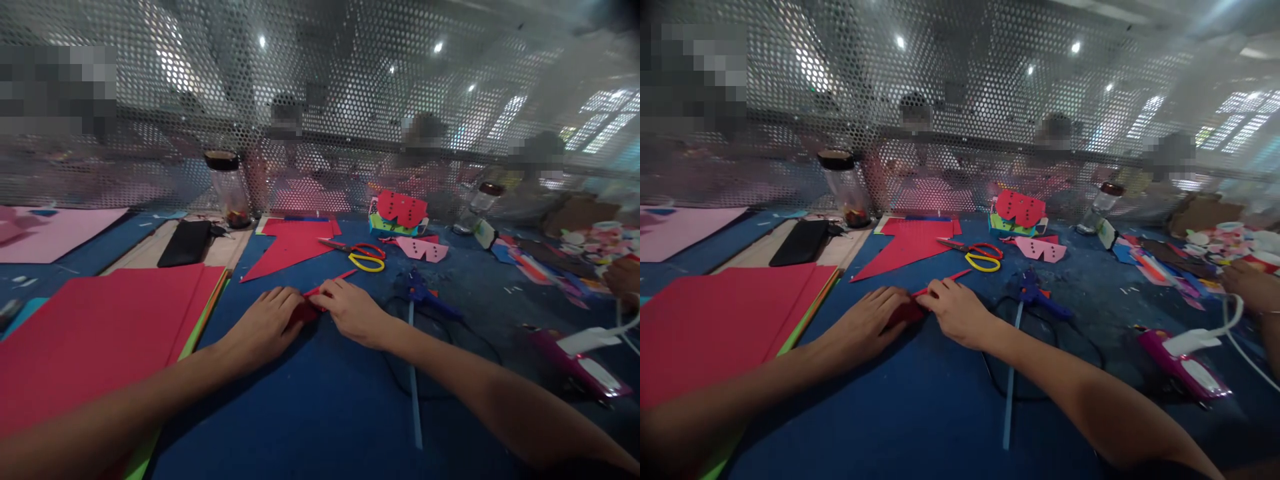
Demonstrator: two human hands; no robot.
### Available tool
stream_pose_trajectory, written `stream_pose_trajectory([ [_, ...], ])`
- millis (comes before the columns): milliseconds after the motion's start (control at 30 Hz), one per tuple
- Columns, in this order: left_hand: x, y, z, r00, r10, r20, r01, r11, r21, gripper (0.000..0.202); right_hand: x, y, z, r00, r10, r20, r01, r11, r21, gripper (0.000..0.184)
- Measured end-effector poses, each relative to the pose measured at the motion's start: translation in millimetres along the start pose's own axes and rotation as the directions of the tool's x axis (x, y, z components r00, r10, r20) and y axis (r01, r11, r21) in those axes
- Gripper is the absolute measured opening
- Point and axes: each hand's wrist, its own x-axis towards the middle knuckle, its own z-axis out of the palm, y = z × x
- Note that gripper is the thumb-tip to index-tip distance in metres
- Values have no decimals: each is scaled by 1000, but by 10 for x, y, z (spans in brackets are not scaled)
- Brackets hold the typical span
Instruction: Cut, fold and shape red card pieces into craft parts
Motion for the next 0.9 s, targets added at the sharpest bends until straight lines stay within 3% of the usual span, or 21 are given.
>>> stream_pose_trajectory([
  [167,-8,-1,-9,1000,-4,8,4,1000,1,20,-64,33,-19,998,13,-57,-6,993,118,33],
  [467,-12,-24,3,1000,0,6,0,1000,-16,17,-112,60,3,996,28,-84,-16,989,150,28],
  [567,-14,-59,28,1000,-2,-21,1,999,-43,18,-100,84,10,994,62,-90,-47,987,153,24],
  [767,-8,-87,48,998,28,-53,-31,998,-59,21,-49,184,40,980,159,-118,-152,986,62,37],
  [900,-4,-96,44,994,72,-84,-74,997,-20,16,-40,193,21,970,216,-108,-210,976,64,28],
])
